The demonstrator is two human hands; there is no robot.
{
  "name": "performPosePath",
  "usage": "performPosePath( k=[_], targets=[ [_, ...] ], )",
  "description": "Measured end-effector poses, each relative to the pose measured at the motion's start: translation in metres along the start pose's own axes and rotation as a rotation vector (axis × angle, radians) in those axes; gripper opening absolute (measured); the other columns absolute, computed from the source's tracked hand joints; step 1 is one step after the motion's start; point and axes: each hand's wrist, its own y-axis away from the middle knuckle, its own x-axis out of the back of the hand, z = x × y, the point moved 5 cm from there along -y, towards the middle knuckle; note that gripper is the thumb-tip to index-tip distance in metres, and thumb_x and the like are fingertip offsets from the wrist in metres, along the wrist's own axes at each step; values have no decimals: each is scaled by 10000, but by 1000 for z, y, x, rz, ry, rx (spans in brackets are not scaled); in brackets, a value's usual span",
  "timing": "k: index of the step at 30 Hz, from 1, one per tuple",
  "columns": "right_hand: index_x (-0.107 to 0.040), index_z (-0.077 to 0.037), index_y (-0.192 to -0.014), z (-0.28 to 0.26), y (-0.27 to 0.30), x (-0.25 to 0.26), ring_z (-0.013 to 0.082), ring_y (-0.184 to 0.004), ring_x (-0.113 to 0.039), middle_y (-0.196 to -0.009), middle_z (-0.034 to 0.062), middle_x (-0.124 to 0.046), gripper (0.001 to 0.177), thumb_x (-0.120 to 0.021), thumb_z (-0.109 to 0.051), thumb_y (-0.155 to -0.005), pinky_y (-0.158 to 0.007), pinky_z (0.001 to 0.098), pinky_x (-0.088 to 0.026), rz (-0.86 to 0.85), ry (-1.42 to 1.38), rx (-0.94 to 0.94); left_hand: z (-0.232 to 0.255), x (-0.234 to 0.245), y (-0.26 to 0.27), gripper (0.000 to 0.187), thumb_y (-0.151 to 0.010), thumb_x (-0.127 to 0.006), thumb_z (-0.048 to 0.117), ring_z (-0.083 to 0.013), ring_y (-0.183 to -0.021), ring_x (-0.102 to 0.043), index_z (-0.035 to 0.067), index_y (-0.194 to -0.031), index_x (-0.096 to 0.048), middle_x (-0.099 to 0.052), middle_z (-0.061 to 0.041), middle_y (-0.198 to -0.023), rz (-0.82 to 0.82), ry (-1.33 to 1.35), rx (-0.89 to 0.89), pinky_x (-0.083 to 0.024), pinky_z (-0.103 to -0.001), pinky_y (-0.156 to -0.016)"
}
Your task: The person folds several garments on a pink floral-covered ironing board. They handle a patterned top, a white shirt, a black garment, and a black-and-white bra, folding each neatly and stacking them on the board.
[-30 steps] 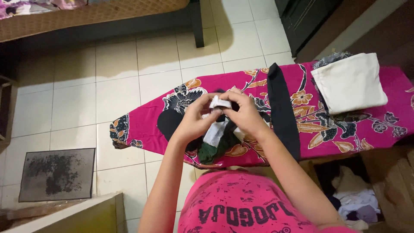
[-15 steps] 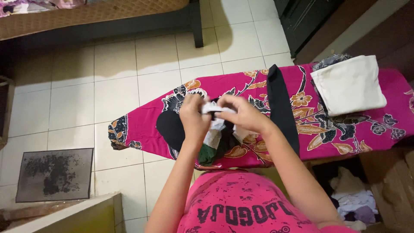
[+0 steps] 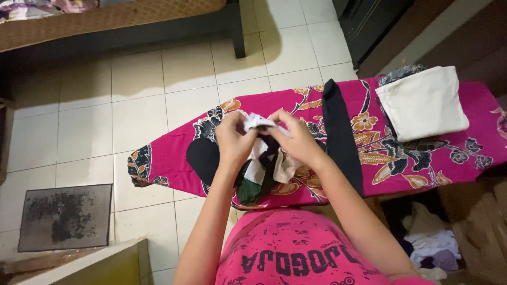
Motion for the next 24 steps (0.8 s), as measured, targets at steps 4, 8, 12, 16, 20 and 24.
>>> performPosePath(
  k=[4, 8, 12, 16, 20, 24],
  targets=[
    [-647, -29, -946, -7, 8, 1, 218, -821, -647, -907, 119, -667, 207, -760, -191, -886, -755, 362, -520, -69, 190, 53, 2, 20, -1, 251, -804, -759, 37, -257, -660, -539, 24, -706, -529, -546, -114, -727, 394, -311, -201, -416, -359, -621],
    [-652, -22, -926, 12, 4, 20, 178, -768, -630, -1039, 96, -639, 175, -718, -171, -863, -704, 336, -522, 30, 94, 21, -8, 17, -2, 369, -854, -804, 54, -231, -684, -535, 9, -723, -462, -550, -105, -752, 161, -229, -268, -436, -328, -644],
    [-641, -27, -995, -13, 5, 35, 204, -981, -646, -1124, 103, -668, 140, -696, -138, -930, -847, 345, -520, 114, 262, 337, -10, 4, -2, 172, -857, -663, -12, -89, -762, -532, 57, -885, -508, -552, 13, -819, -240, 570, 118, -447, -268, -666],
    [-578, -54, -1060, 12, -1, 28, 168, -826, -629, -922, 68, -639, 99, -557, -141, -1017, -754, 339, -533, 3, -382, -222, -2, -2, -6, 159, -892, -647, 0, -72, -776, -591, 92, -918, -520, -616, 9, -835, -301, 835, 255, -491, -232, -677],
    [-570, -64, -992, 6, 1, 27, 117, -824, -618, -877, 16, -593, 182, -454, -184, -1065, -783, 322, -573, -54, -1151, -361, -16, 14, -13, 153, -992, -657, 42, -94, -678, -503, 3, -861, -587, -610, -74, -762, 64, 54, 132, -424, -256, -599],
    [-574, -38, -1029, 29, 8, 35, 99, -744, -500, -786, -10, -461, 204, -495, -202, -1122, -697, 233, -476, -114, -1325, -295, -35, 0, -11, 174, -974, -539, 98, -75, -617, -552, 149, -1037, -693, -700, 0, -807, -29, 527, 410, -453, -243, -552]
  ],
)
